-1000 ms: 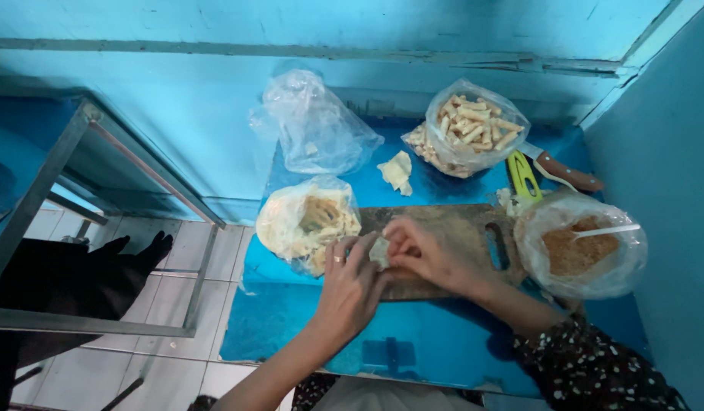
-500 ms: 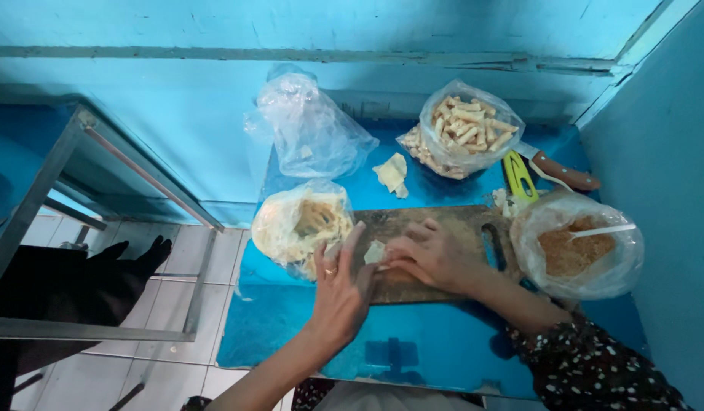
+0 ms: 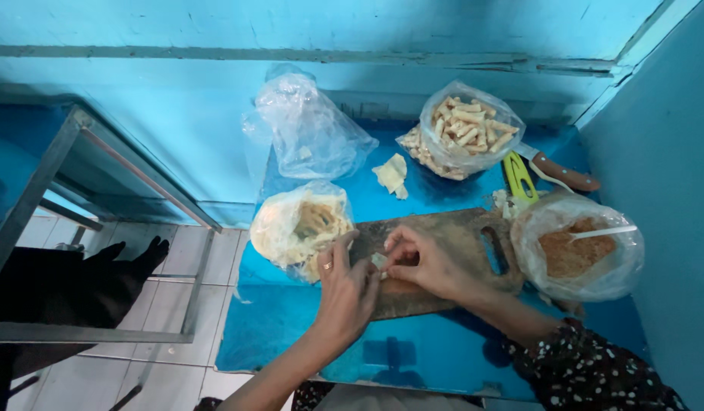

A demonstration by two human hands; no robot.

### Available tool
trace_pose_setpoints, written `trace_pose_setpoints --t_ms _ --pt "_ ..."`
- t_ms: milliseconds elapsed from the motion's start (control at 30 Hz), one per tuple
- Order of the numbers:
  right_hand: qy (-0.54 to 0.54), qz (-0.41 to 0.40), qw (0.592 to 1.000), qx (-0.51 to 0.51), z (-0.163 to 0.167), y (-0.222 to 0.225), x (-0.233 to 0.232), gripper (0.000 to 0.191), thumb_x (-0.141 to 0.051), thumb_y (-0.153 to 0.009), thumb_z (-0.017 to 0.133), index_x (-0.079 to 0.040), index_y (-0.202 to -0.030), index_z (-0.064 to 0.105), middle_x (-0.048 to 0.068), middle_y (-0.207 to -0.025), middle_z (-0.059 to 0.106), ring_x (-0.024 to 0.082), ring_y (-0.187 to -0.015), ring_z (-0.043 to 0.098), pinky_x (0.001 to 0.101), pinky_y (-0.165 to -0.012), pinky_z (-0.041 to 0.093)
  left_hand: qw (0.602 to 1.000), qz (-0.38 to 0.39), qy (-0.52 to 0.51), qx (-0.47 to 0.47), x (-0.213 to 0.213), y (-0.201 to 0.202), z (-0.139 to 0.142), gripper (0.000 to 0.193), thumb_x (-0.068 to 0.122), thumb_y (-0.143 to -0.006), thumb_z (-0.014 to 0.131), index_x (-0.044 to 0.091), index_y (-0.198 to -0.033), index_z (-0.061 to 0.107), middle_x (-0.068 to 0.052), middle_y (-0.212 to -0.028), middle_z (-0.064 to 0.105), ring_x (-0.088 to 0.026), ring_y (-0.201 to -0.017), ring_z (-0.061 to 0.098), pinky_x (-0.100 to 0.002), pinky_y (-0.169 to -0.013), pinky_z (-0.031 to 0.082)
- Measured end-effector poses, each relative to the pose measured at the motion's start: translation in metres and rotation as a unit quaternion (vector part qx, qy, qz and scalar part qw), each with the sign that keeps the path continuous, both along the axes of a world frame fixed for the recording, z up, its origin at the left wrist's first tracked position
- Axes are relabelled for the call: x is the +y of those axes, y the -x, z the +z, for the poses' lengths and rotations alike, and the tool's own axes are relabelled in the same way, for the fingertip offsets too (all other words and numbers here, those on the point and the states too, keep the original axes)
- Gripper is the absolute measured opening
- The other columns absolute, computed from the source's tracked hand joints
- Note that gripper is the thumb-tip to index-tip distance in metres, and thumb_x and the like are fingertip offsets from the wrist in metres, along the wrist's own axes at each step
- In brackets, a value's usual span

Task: The person sits at a small blue table and folds filled pastry wrappers one at a time. They take a thin wrapper, place filling from a plastic-covered bowl onto it, fold the wrapper over into a triangle, and set the folded piece aside with other completed pieces.

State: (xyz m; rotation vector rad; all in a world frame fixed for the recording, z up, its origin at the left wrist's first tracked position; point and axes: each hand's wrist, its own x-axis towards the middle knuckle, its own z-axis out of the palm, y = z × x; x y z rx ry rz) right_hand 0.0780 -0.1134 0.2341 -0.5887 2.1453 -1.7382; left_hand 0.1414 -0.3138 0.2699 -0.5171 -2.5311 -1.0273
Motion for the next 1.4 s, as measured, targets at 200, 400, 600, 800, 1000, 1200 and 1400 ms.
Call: trace_pose_setpoints --t_ms 200,400,600,800,1000,1200,1400 --pt "-0.129 -0.037 0.964 0.229 0.017 -0.014 0.002 0.031 -0.018 -0.086 0.079 -0.012 -0.111 0.062 -0.005 -0.091 0.079 0.015 -0.095 0.066 0.0382 -0.084 0.043 0.999 0.031 0.018 0.022 0.007 -0.004 0.0 0.016 0.003 -0.078 0.075 -0.001 -0.091 0.068 -0.027 -0.144 0.045 -0.047 -0.125 0.041 -0.054 -0.105 0.036" --pt "-0.239 -0.025 0.911 0.335 0.042 -0.019 0.003 0.031 -0.03 -0.085 0.077 -0.016 -0.11 0.063 -0.01 -0.092 0.08 0.018 -0.098 0.063 0.0457 -0.09 0.034 0.994 0.073 -0.041 0.064 0.001 -0.006 -0.004 0.014 0.01 -0.076 0.08 0.005 -0.087 0.074 -0.023 -0.144 0.047 -0.045 -0.129 0.041 -0.054 -0.105 0.036" --pt "-0.263 -0.062 0.938 0.218 0.035 -0.014 -0.003 0.032 -0.033 -0.08 0.08 -0.019 -0.105 0.066 -0.007 -0.089 0.079 0.016 -0.091 0.069 0.0445 -0.086 0.035 0.983 0.014 0.079 0.163 -0.006 -0.009 -0.011 0.013 0.013 -0.084 0.074 0.007 -0.095 0.074 -0.022 -0.15 0.046 -0.038 -0.129 0.043 -0.063 -0.111 0.03" --pt "-0.176 -0.054 0.942 0.279 0.035 -0.02 0.001 0.033 -0.033 -0.081 0.079 -0.021 -0.11 0.066 -0.01 -0.089 0.077 0.015 -0.091 0.065 0.0421 -0.086 0.039 0.987 0.018 0.105 0.122 -0.004 -0.001 -0.013 0.014 0.007 -0.083 0.071 0.004 -0.096 0.074 -0.024 -0.149 0.044 -0.04 -0.13 0.044 -0.063 -0.112 0.029" --pt "-0.255 -0.067 0.921 0.287 0.033 -0.016 -0.003 0.026 -0.029 -0.08 0.082 -0.02 -0.102 0.071 -0.01 -0.085 0.077 0.018 -0.088 0.062 0.0424 -0.086 0.036 0.988 0.0 0.044 0.149 -0.005 -0.003 -0.008 0.011 0.01 -0.084 0.073 0.004 -0.093 0.073 -0.022 -0.15 0.045 -0.041 -0.129 0.043 -0.062 -0.112 0.029" --pt "-0.146 -0.078 0.96 0.228 0.026 -0.016 -0.003 0.031 -0.03 -0.079 0.081 -0.021 -0.107 0.071 -0.009 -0.093 0.072 0.019 -0.094 0.061 0.0406 -0.087 0.042 0.988 0.005 0.059 0.139 -0.005 0.003 -0.008 0.015 0.01 -0.086 0.073 0.0 -0.097 0.072 -0.023 -0.149 0.045 -0.043 -0.131 0.043 -0.063 -0.112 0.03" --pt "-0.261 -0.09 0.882 0.381 0.029 -0.024 -0.002 0.023 -0.026 -0.081 0.08 -0.02 -0.102 0.074 -0.008 -0.09 0.073 0.017 -0.092 0.059 0.0478 -0.094 0.033 0.985 0.028 0.05 0.162 0.0 0.002 -0.009 0.016 0.008 -0.084 0.072 0.0 -0.099 0.072 -0.025 -0.151 0.043 -0.044 -0.129 0.043 -0.061 -0.112 0.032"
